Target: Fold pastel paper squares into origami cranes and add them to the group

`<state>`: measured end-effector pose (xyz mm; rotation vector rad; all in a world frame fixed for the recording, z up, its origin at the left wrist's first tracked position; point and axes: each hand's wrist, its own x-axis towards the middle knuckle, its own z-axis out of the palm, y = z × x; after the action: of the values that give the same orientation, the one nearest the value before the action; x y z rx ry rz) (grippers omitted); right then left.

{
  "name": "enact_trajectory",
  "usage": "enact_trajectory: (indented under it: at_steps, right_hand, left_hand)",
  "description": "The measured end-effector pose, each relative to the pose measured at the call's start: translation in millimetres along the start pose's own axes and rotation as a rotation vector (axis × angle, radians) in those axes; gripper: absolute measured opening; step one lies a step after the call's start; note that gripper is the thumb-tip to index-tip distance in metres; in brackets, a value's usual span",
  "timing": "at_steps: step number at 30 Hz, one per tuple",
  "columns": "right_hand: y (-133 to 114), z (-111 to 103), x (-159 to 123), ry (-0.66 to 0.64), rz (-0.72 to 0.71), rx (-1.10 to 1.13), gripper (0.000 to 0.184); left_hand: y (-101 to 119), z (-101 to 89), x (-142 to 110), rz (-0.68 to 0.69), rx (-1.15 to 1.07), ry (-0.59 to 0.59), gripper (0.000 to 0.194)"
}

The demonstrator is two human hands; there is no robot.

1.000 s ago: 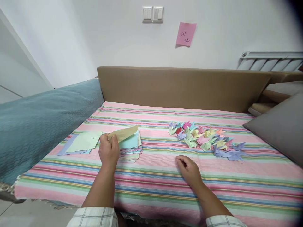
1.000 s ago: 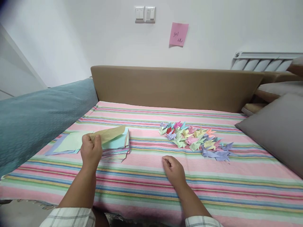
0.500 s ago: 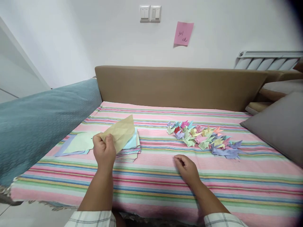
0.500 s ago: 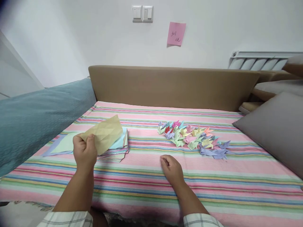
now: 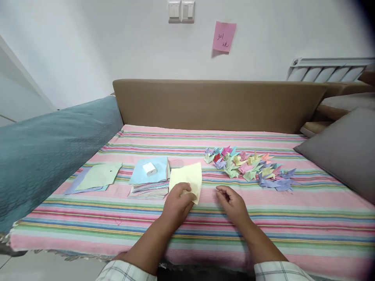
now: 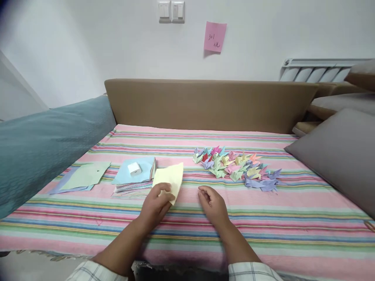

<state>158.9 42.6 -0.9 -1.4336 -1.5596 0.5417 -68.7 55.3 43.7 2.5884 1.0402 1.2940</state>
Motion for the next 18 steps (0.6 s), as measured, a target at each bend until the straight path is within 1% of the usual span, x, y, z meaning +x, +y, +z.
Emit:
enact_trajectory:
  at_steps: [3, 5, 7, 9, 12, 14, 16, 17, 18]
  right_hand:
    - [1.7, -6.9, 1.3, -0.033, -0.027, -0.102, 0.040]
    - [3.6, -11.6, 1.3, -0.051, -0.126, -0.227, 0.051]
    - [5.1, -15.9, -0.1, -0.104, -0.261, -0.327, 0.056]
    - [5.5, -19.3, -2.7, -0.178, -0.356, -0.380, 0.052]
    - [4.6, -22.4, -8.0, -0.259, -0.430, -0.429, 0.045]
    - [5.1, -23.5, -11.7, -0.290, -0.463, -0.455, 0.042]
    - [7.6, -24.4, -15.4, -0.297, -0.468, -0.473, 0.039]
    - [9.5, -25.0, -17.2, -0.295, -0.464, -0.479, 0.039]
    - [11.6, -25.7, -18.9, -0.294, -0.460, -0.481, 0.040]
  left_hand:
    - [0.0, 17.7, -12.6, -0.008, -0.021, -0.146, 0.016]
    - [1.7, 25.8, -18.7, -0.015, -0.028, -0.207, 0.015]
    - [3.5, 31.3, -22.5, -0.002, -0.031, -0.242, 0.015]
    - [4.6, 34.6, -24.7, 0.012, -0.053, -0.254, 0.014]
    - [5.1, 36.8, -27.1, 0.016, -0.140, -0.256, 0.014]
    - [6.5, 37.1, -28.5, 0.043, -0.196, -0.313, 0.012]
    - [8.8, 36.1, -28.9, 0.067, -0.194, -0.392, 0.010]
    - [9.9, 35.0, -28.7, 0.064, -0.168, -0.422, 0.017]
    - [10.9, 33.5, -28.1, 0.044, -0.127, -0.441, 0.028]
